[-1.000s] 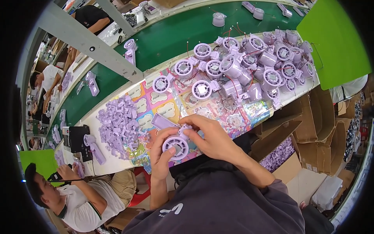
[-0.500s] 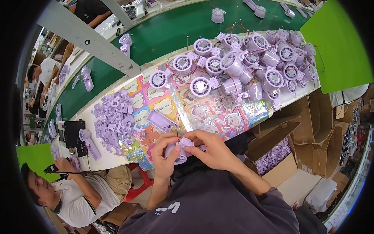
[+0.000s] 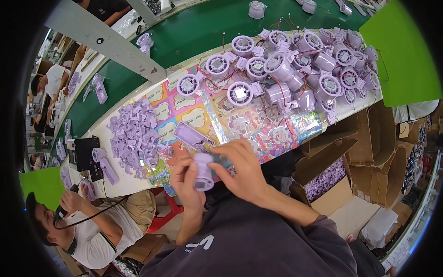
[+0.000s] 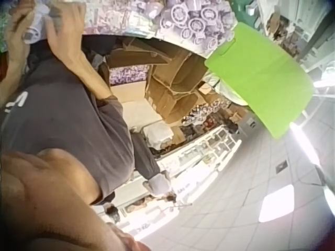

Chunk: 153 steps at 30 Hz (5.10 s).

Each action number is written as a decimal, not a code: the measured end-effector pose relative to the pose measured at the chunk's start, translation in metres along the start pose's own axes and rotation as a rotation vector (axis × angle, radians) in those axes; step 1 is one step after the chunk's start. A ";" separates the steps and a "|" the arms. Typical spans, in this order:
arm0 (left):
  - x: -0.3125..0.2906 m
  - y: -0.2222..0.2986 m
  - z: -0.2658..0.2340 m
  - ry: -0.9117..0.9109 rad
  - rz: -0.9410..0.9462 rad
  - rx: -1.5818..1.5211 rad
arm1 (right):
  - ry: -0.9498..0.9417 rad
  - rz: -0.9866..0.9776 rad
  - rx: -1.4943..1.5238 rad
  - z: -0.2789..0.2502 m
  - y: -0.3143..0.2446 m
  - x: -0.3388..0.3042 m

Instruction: The person assembles handheld fans by attaching plastic casing components and connectors to fan heads by hand, then places the assembled fan units onto the conveyor belt.

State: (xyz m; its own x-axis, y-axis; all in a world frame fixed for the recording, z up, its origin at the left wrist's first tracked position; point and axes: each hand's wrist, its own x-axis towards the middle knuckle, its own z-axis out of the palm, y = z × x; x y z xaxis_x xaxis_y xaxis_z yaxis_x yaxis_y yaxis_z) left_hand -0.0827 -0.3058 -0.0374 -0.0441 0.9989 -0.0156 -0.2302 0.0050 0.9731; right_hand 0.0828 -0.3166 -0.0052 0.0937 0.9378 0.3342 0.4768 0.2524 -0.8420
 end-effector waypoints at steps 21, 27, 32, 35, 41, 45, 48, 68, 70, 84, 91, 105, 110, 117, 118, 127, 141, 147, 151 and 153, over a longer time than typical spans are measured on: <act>0.115 0.038 -0.003 -0.928 0.336 1.228 | -0.202 -0.073 -0.405 -0.045 0.040 0.026; 0.117 0.040 0.005 -0.898 0.205 1.058 | -0.285 -0.288 -0.538 -0.050 0.034 0.038; 0.118 0.041 0.008 -0.959 0.218 0.945 | -0.280 -0.359 -0.578 -0.052 0.030 0.041; 0.118 0.042 0.009 -0.926 0.128 0.876 | -0.237 -0.415 -0.619 -0.051 0.028 0.045; 0.105 0.048 0.012 -0.854 0.019 0.683 | -0.214 -0.445 -0.652 -0.056 0.019 0.045; 0.096 0.038 0.008 -0.770 -0.049 0.565 | -0.246 -0.443 -0.644 -0.061 0.004 0.050; 0.094 0.037 0.006 -0.765 -0.034 0.467 | -0.288 -0.422 -0.585 -0.064 0.002 0.053; 0.397 -0.042 0.066 0.327 -0.112 0.765 | -0.075 -0.177 -0.279 0.007 0.099 0.013; 0.402 -0.055 0.077 0.361 -0.145 0.824 | -0.040 -0.134 -0.279 0.005 0.102 0.014; 0.199 -0.015 0.060 -0.404 0.583 1.287 | -0.062 -0.109 -0.346 0.002 0.093 0.018; 0.140 -0.009 0.018 -0.365 0.619 1.298 | -0.039 -0.174 -0.366 0.005 0.095 0.015; 0.037 -0.024 -0.024 -0.305 0.682 1.125 | -0.418 -0.617 -0.279 0.071 0.038 0.117; 0.023 -0.020 -0.026 -0.268 0.699 1.081 | -0.632 -0.554 -0.342 0.147 0.020 0.122; 0.027 -0.016 -0.032 -0.198 0.670 1.051 | -0.594 -0.286 -0.446 0.157 0.022 0.124; 0.034 -0.015 -0.033 -0.180 0.691 1.063 | -0.465 -0.193 -0.271 0.149 0.027 0.129; 0.070 -0.034 -0.006 0.194 0.504 0.960 | -0.124 0.141 0.189 0.060 0.043 0.112; 0.068 -0.046 0.028 0.258 0.604 1.006 | 0.096 0.196 0.048 0.082 0.063 0.071; 0.067 -0.046 0.026 0.234 0.673 1.003 | 0.020 0.222 0.129 0.075 0.063 0.066; 0.065 -0.051 0.025 0.239 0.676 0.997 | -0.017 0.207 0.188 0.063 0.065 0.069; 0.065 -0.050 0.027 0.261 0.692 1.002 | -0.132 0.166 0.338 0.062 0.073 0.070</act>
State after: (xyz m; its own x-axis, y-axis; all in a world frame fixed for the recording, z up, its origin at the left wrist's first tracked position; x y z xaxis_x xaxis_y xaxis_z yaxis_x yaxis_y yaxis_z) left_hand -0.0478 -0.2394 -0.0809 -0.0784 0.7677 0.6360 0.7556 -0.3704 0.5402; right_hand 0.0699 -0.2174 -0.0696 0.0216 0.9895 0.1430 0.1481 0.1383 -0.9793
